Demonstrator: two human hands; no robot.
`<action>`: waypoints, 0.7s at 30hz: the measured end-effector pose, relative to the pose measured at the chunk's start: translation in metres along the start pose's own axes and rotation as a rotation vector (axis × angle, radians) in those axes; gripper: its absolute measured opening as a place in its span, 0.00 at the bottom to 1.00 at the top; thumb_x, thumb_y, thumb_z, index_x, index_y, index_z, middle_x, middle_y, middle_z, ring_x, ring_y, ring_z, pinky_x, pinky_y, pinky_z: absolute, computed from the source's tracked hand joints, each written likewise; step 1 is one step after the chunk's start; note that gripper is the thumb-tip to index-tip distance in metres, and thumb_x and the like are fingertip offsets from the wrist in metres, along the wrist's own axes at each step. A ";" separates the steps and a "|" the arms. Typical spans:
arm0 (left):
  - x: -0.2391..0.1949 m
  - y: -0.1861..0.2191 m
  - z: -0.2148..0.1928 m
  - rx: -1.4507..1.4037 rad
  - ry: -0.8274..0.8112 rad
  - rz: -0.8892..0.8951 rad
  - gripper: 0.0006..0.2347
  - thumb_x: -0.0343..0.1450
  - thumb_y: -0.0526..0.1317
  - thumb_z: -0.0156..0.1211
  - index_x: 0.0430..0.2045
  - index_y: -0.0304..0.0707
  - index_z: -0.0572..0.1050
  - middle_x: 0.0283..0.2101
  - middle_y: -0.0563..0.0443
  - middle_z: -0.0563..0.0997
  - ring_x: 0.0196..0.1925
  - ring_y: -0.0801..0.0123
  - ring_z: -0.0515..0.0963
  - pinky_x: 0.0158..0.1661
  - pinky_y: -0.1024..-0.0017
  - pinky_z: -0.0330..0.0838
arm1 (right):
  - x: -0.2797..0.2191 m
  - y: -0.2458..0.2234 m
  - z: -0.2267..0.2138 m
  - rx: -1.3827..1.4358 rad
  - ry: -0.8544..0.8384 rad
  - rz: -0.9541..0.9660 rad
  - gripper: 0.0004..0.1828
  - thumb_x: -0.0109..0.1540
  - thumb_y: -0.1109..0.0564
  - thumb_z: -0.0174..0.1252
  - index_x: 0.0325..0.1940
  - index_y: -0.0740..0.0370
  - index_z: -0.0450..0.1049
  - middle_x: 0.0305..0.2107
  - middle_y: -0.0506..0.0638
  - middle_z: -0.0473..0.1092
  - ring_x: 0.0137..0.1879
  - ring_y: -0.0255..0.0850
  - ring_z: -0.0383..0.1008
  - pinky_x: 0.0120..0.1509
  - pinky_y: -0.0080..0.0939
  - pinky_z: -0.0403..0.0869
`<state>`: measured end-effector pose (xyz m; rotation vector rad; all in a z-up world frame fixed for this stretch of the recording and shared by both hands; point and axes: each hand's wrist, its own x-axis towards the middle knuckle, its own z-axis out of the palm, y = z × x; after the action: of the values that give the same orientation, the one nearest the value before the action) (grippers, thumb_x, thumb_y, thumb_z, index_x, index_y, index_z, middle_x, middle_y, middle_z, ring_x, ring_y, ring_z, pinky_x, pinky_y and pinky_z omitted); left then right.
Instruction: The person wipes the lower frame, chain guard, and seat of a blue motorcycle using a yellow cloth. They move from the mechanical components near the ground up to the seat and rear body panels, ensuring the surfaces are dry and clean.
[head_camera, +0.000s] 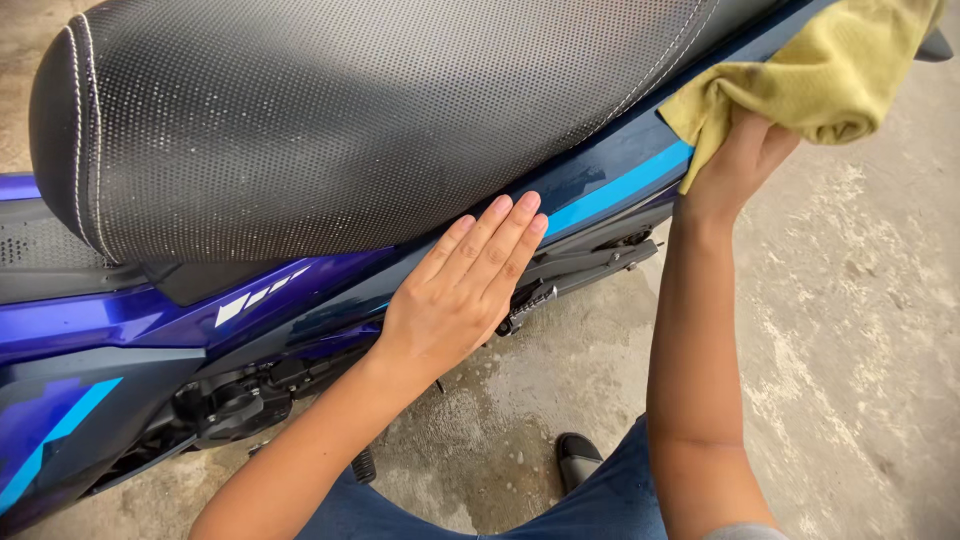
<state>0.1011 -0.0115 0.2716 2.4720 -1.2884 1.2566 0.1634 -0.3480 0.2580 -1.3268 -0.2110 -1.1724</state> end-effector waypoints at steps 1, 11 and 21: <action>-0.009 0.001 0.001 -0.056 -0.015 -0.024 0.26 0.76 0.40 0.58 0.72 0.36 0.64 0.76 0.48 0.60 0.78 0.63 0.60 0.75 0.64 0.51 | 0.006 -0.010 0.001 -0.157 -0.020 -0.116 0.09 0.77 0.58 0.47 0.57 0.68 0.67 0.49 0.50 0.68 0.54 0.38 0.71 0.63 0.39 0.73; -0.106 -0.003 0.011 -0.142 -0.031 -0.291 0.30 0.75 0.51 0.64 0.68 0.29 0.66 0.72 0.38 0.65 0.76 0.52 0.62 0.73 0.57 0.52 | -0.164 -0.108 0.136 -0.877 -0.592 -0.697 0.24 0.63 0.45 0.64 0.52 0.69 0.79 0.53 0.60 0.73 0.61 0.59 0.70 0.67 0.57 0.70; -0.096 0.006 0.030 -0.062 0.054 -0.217 0.31 0.74 0.53 0.60 0.67 0.26 0.68 0.71 0.38 0.68 0.74 0.52 0.65 0.71 0.57 0.53 | -0.012 -0.076 0.010 -0.890 -0.529 -0.691 0.32 0.68 0.34 0.52 0.59 0.66 0.69 0.58 0.61 0.63 0.63 0.60 0.69 0.67 0.61 0.68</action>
<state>0.0861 0.0339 0.1833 2.4379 -0.9986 1.2027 0.1053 -0.3182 0.3008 -2.4793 -0.6108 -1.5367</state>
